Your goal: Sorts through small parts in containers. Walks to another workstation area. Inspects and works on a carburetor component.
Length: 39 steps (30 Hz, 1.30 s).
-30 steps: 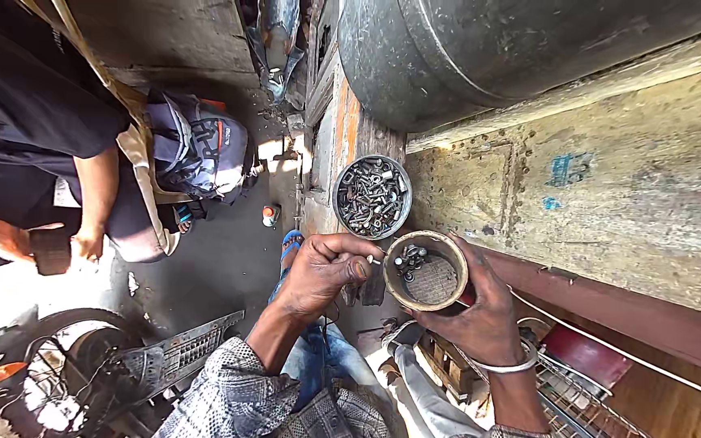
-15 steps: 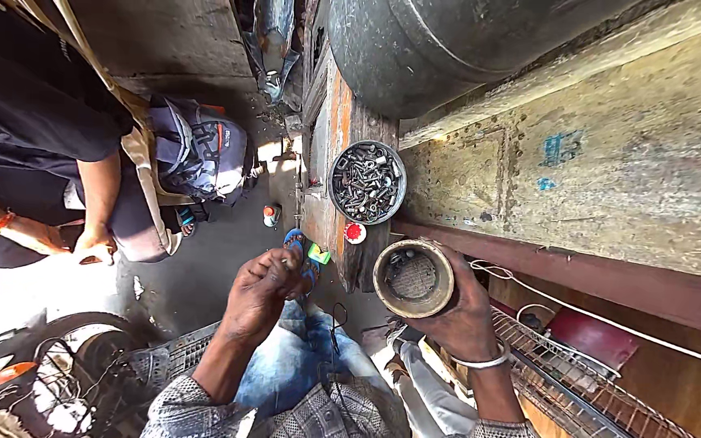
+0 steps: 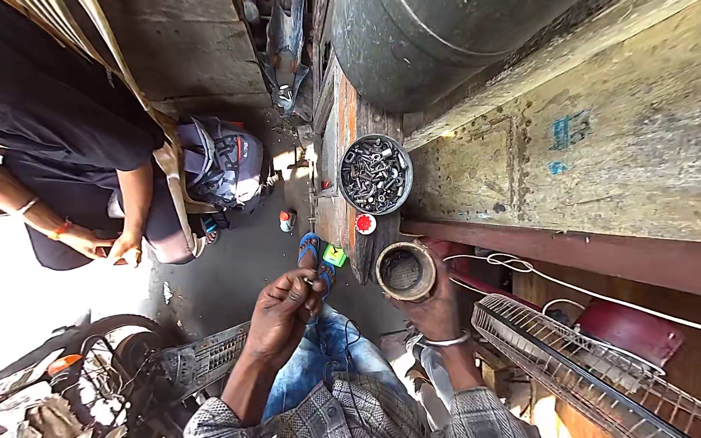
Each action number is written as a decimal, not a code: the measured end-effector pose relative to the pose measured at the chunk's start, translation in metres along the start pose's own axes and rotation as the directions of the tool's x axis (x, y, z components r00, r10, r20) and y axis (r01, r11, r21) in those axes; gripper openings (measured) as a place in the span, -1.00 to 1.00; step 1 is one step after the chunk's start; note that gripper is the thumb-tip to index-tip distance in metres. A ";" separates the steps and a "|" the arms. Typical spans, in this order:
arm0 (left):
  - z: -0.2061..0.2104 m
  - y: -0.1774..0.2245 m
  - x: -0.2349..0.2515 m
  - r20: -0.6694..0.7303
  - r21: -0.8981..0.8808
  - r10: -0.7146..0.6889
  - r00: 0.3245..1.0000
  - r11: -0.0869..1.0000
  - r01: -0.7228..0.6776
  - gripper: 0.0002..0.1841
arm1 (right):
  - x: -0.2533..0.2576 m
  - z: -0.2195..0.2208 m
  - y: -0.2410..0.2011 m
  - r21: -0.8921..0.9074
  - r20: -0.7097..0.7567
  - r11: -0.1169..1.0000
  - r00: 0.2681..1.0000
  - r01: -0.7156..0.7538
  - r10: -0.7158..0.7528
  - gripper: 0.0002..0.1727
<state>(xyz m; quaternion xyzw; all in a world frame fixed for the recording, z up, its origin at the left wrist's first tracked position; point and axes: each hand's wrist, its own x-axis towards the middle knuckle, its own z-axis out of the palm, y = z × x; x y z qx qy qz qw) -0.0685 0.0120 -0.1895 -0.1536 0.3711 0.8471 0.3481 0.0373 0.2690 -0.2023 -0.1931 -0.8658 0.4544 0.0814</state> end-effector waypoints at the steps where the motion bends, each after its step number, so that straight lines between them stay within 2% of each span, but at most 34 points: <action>1: 0.002 -0.001 -0.004 -0.007 -0.005 -0.005 1.000 1.000 0.005 -0.86 | -0.008 0.010 0.012 0.037 -0.035 0.999 0.999 -0.030 0.031 0.22; 3: 0.004 -0.001 -0.011 -0.008 -0.041 -0.013 1.000 0.999 0.012 -0.86 | -0.022 0.033 0.032 0.080 -0.119 0.994 0.989 -0.076 0.085 0.27; 6: 0.007 0.001 -0.019 0.029 -0.133 -0.024 0.999 0.991 0.027 -0.85 | -0.033 0.057 0.051 0.115 -0.232 0.993 0.972 -0.021 0.047 0.31; 12: 0.009 0.010 -0.030 0.074 -0.254 -0.033 0.997 0.966 0.051 -0.87 | -0.038 0.070 0.064 0.142 -0.339 0.988 0.941 0.063 -0.011 0.40; 16: 0.004 0.014 -0.041 0.080 -0.235 -0.003 0.997 0.972 0.022 -0.81 | -0.028 0.081 0.066 0.126 -0.309 0.990 0.951 0.068 -0.025 0.43; 21: -0.002 0.012 -0.069 0.030 -0.119 0.062 0.998 0.991 -0.058 -0.80 | -0.020 0.081 0.063 0.078 -0.203 0.996 0.977 -0.051 0.066 0.40; 24: -0.005 0.011 -0.105 0.003 -0.037 0.177 0.984 0.983 -0.177 -0.82 | -0.018 0.078 0.061 0.024 -0.136 0.994 0.985 -0.107 0.110 0.32; 27: -0.018 -0.004 -0.149 -0.096 0.025 0.290 0.952 0.957 -0.289 -0.78 | -0.019 0.074 0.066 -0.002 -0.085 0.993 0.989 -0.121 0.121 0.31; 30: -0.029 -0.019 -0.185 -0.188 0.016 0.343 0.920 0.938 -0.346 -0.84 | -0.020 0.074 0.079 -0.002 -0.072 0.994 0.991 -0.111 0.111 0.49; 33: -0.037 -0.033 -0.213 -0.272 0.063 0.391 0.879 0.919 -0.390 -0.87 | -0.031 0.067 0.089 0.084 -0.083 0.992 0.991 -0.096 0.102 0.68; 35: -0.036 -0.034 -0.221 -0.317 0.177 0.464 0.827 0.886 -0.429 -0.84 | -0.047 0.056 0.088 0.112 -0.112 0.988 0.986 -0.109 0.121 0.60; 36: -0.034 -0.030 -0.224 -0.321 0.268 0.517 0.794 0.853 -0.447 -0.84 | -0.060 0.051 0.086 0.115 -0.112 0.986 0.985 -0.118 0.131 0.50; 39: -0.032 -0.008 -0.231 -0.259 0.456 0.662 0.703 0.726 -0.515 -0.84 | -0.103 0.037 0.086 0.123 0.002 0.978 0.985 -0.170 0.172 0.02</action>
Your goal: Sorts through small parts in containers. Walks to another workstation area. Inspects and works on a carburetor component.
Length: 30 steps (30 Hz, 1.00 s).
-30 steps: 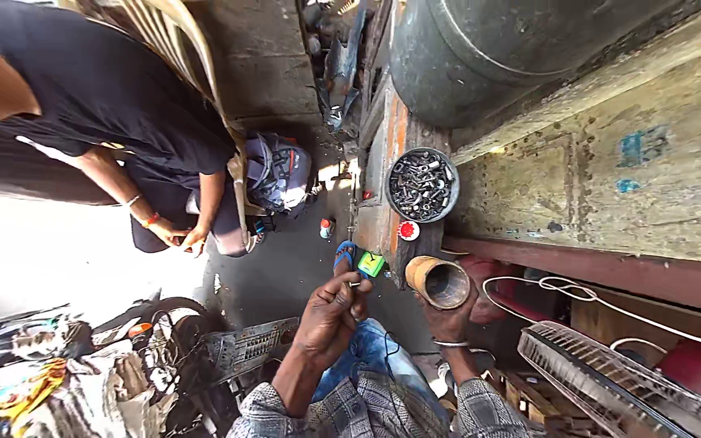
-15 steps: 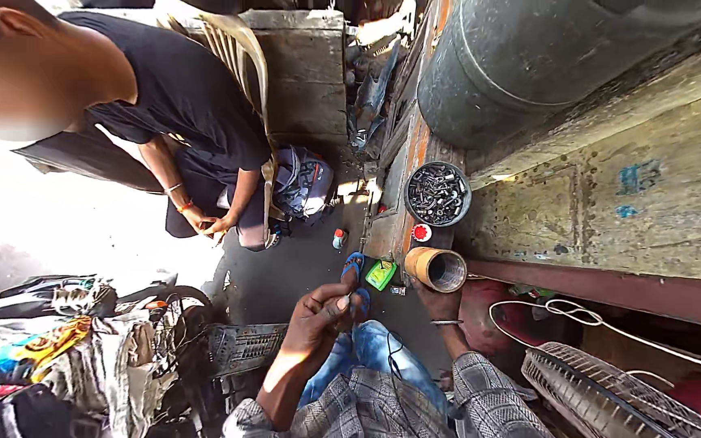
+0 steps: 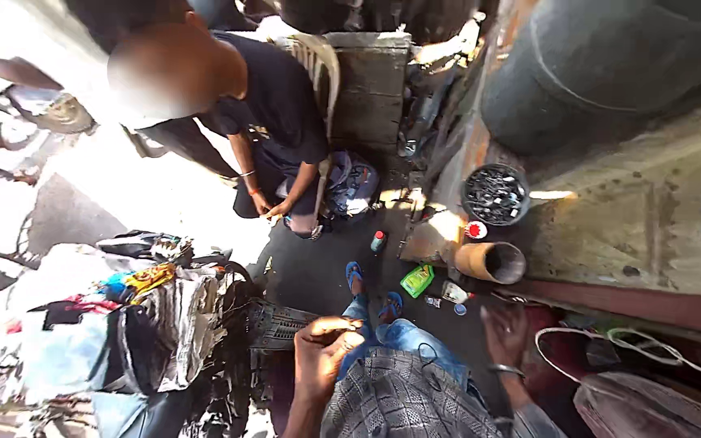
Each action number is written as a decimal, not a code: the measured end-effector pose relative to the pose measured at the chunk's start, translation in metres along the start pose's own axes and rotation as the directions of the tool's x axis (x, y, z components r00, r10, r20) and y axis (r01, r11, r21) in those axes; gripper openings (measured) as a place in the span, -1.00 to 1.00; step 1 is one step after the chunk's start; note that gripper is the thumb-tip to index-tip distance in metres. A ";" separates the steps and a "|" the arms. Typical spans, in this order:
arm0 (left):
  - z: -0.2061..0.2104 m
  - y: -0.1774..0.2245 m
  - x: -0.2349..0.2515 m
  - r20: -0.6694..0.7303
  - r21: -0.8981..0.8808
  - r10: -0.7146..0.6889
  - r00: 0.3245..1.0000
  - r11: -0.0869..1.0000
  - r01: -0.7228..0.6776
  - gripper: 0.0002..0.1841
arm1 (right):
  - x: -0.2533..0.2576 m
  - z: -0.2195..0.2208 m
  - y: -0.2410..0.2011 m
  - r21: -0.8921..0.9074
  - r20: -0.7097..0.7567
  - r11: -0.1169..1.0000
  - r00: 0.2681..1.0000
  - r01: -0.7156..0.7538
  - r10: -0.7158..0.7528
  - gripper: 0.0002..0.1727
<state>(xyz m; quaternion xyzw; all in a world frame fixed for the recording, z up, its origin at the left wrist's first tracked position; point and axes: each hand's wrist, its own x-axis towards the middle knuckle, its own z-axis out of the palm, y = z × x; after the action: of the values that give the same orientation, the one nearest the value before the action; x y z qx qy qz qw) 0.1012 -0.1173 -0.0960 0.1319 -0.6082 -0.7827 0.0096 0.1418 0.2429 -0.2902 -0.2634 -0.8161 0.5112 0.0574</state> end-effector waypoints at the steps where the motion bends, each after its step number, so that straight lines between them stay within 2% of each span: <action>1: -0.005 0.003 0.006 0.012 0.019 0.055 0.998 0.998 -0.055 -0.82 | -0.010 -0.005 0.000 -0.047 0.091 0.999 0.996 -0.011 0.016 -0.18; 3: -0.018 0.003 0.018 0.017 0.046 0.122 0.992 0.991 -0.123 -0.75 | -0.023 -0.013 -0.018 -0.183 0.326 0.983 0.942 -0.020 0.080 -0.43; 5: -0.035 -0.006 0.031 -0.020 0.029 0.154 0.988 0.988 -0.153 -0.69 | -0.028 -0.012 -0.058 -0.342 0.561 0.940 0.799 -0.014 0.216 -0.53; 8: -0.064 -0.032 0.057 -0.088 -0.067 0.210 0.974 0.974 -0.216 -0.80 | -0.005 0.012 -0.116 -0.480 0.761 0.855 0.578 0.197 0.294 -0.55; 11: -0.101 -0.059 0.086 -0.113 -0.116 0.240 0.964 0.961 -0.253 -0.88 | 0.026 0.075 -0.181 -0.472 0.844 0.754 0.481 0.456 0.237 -0.56; 14: -0.143 -0.077 0.119 -0.152 -0.209 0.236 0.960 0.941 -0.265 -0.93 | 0.041 0.172 -0.239 -0.255 0.915 0.700 0.401 0.667 -0.049 -0.65; 16: -0.166 -0.081 0.140 -0.253 -0.232 0.208 0.945 0.935 -0.268 -0.94 | 0.041 0.242 -0.273 -0.045 0.922 0.665 0.288 0.745 -0.259 -0.72; 17: -0.175 -0.078 0.146 -0.323 -0.238 0.176 0.930 0.936 -0.260 -0.92 | 0.038 0.275 -0.287 0.082 0.909 0.629 0.201 0.773 -0.366 -0.76; 19: -0.193 -0.071 0.157 -0.424 -0.330 0.138 0.895 0.897 -0.294 -0.94 | 0.030 0.337 -0.314 0.358 0.848 0.563 -0.008 0.745 -0.529 -0.81; 21: -0.206 -0.067 0.164 -0.482 -0.410 0.120 0.868 0.844 -0.344 -0.94 | 0.015 0.388 -0.336 0.553 0.755 0.498 -0.149 0.668 -0.639 -0.81; 23: -0.217 -0.064 0.165 -0.529 -0.442 0.086 0.844 0.821 -0.361 -0.90 | 0.003 0.428 -0.351 0.649 0.678 0.401 -0.253 0.646 -0.690 -0.74; 26: -0.231 -0.060 0.168 -0.637 -0.438 0.042 0.769 0.802 -0.407 -0.89 | -0.010 0.481 -0.363 0.715 0.602 0.257 -0.386 0.650 -0.699 -0.74; 30: -0.256 -0.058 0.179 -0.700 -0.513 -0.017 0.714 0.708 -0.486 -0.86 | -0.026 0.544 -0.373 0.793 0.516 0.207 -0.452 0.573 -0.728 -0.76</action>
<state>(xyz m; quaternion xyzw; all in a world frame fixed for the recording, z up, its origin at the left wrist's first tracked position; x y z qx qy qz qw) -0.0069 -0.3767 -0.2434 0.3018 -0.2551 -0.8377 0.3770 -0.1721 -0.3339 -0.2194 0.6735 -0.5876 0.4363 -0.1040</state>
